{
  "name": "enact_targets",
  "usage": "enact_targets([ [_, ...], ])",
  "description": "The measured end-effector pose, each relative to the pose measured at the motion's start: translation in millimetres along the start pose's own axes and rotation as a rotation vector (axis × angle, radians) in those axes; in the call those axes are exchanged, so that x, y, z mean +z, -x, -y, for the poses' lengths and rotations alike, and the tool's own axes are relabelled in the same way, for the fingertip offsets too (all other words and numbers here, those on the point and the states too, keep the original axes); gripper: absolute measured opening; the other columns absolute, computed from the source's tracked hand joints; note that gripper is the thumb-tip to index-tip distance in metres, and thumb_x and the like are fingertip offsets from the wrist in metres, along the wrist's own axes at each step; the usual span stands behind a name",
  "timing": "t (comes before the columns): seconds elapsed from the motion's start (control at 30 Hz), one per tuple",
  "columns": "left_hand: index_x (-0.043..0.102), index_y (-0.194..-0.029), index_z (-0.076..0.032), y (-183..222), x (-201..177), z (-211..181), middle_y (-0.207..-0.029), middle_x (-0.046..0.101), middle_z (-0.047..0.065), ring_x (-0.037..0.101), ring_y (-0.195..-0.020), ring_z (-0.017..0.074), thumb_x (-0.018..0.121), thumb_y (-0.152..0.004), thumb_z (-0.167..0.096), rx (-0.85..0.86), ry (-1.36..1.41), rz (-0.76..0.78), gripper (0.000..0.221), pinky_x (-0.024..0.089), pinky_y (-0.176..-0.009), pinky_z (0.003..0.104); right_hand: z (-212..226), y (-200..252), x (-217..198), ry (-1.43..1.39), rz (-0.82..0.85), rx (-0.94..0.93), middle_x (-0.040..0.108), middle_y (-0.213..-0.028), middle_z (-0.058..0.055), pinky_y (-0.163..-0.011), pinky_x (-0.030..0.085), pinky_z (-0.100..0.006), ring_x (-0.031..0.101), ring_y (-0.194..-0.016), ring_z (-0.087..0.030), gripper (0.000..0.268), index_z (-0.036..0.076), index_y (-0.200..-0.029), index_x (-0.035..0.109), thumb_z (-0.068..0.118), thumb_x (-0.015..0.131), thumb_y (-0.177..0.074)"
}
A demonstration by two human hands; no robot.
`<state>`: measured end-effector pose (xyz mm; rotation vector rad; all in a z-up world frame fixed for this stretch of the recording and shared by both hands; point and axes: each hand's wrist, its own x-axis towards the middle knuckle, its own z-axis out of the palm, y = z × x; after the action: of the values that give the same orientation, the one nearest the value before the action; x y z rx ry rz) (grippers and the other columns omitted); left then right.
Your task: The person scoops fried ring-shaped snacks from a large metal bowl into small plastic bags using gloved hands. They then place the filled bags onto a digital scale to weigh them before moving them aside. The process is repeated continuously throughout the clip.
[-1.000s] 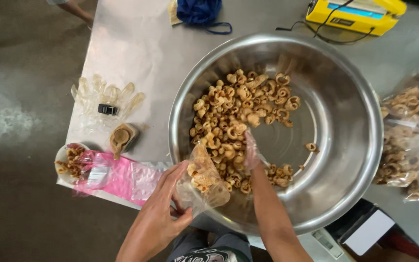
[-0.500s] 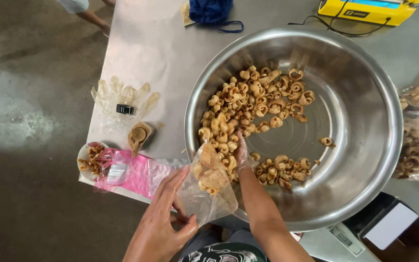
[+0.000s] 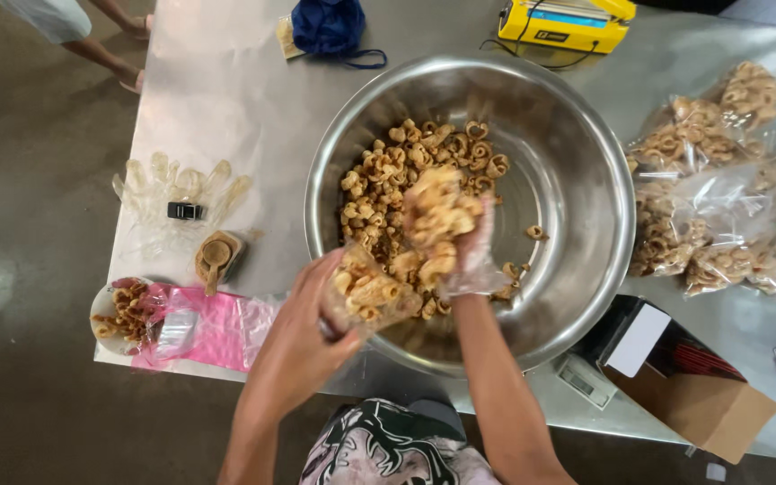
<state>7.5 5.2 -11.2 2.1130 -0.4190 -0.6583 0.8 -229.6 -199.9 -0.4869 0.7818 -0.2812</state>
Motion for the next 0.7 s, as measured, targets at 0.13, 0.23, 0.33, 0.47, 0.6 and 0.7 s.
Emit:
enact_targets([
  [0.13, 0.039, -0.154, -0.003, -20, 17, 13, -0.153, 0.048, 0.017, 0.062, -0.117, 0.0353, 0.08, -0.073, -0.007, 0.169, -0.033, 0.005, 0.091, 0.053, -0.095, 0.041, 53, 60, 35, -0.325, 0.392, -0.028, 0.062, -0.128, -0.019, -0.095, 0.064, -0.044, 0.067, -0.115, -0.032, 0.083, 0.009, -0.146, 0.048, 0.071, 0.053, -0.092],
  [0.23, 0.036, -0.155, -0.004, -37, 34, 14, -0.156, 0.046, 0.014, 0.066, -0.108, 0.0364, 0.077, -0.072, -0.008, 0.031, 0.039, 0.087, 0.092, 0.055, -0.091, 0.04, 71, 89, 55, -0.447, 0.681, -0.094, 0.061, -0.128, -0.021, -0.091, 0.064, -0.04, 0.067, -0.112, -0.033, 0.081, 0.006, -0.145, 0.046, 0.073, 0.051, -0.1],
  [0.33, 0.04, -0.148, 0.0, -48, 50, 17, -0.151, 0.046, 0.019, 0.058, -0.126, 0.0375, 0.078, -0.066, -0.005, 0.169, -0.03, 0.068, 0.091, 0.049, -0.101, 0.041, 70, 107, 64, -0.377, 0.667, -0.28, 0.061, -0.13, -0.018, -0.092, 0.063, -0.042, 0.066, -0.112, -0.032, 0.079, 0.006, -0.142, 0.048, 0.073, 0.051, -0.1],
  [0.47, 0.041, -0.146, 0.001, -57, 70, 17, -0.15, 0.046, 0.02, 0.057, -0.126, 0.0388, 0.08, -0.063, -0.006, 0.187, -0.041, 0.092, 0.092, 0.049, -0.102, 0.041, 58, 113, 65, -0.31, 0.443, -0.541, 0.061, -0.137, -0.009, -0.099, 0.06, -0.052, 0.065, -0.118, -0.028, 0.073, 0.014, -0.142, 0.053, 0.07, 0.054, -0.094],
  [0.6, 0.039, -0.148, 0.002, -57, 77, 15, -0.149, 0.047, 0.02, 0.058, -0.126, 0.0382, 0.078, -0.062, -0.006, 0.174, -0.002, 0.111, 0.094, 0.049, -0.105, 0.041, 47, 111, 50, -0.187, 0.367, -0.564, 0.063, -0.13, -0.009, -0.103, 0.058, -0.051, 0.065, -0.122, -0.028, 0.071, 0.012, -0.134, 0.059, 0.071, 0.057, -0.095],
  [0.7, 0.037, -0.147, 0.005, -56, 80, 16, -0.151, 0.044, 0.022, 0.054, -0.129, 0.0413, 0.082, -0.064, -0.008, 0.202, -0.025, 0.098, 0.095, 0.047, -0.104, 0.043, 46, 111, 38, -0.192, 0.251, -0.492, 0.066, -0.131, -0.01, -0.107, 0.057, -0.053, 0.065, -0.123, -0.03, 0.07, 0.014, -0.131, 0.063, 0.069, 0.057, -0.089],
])
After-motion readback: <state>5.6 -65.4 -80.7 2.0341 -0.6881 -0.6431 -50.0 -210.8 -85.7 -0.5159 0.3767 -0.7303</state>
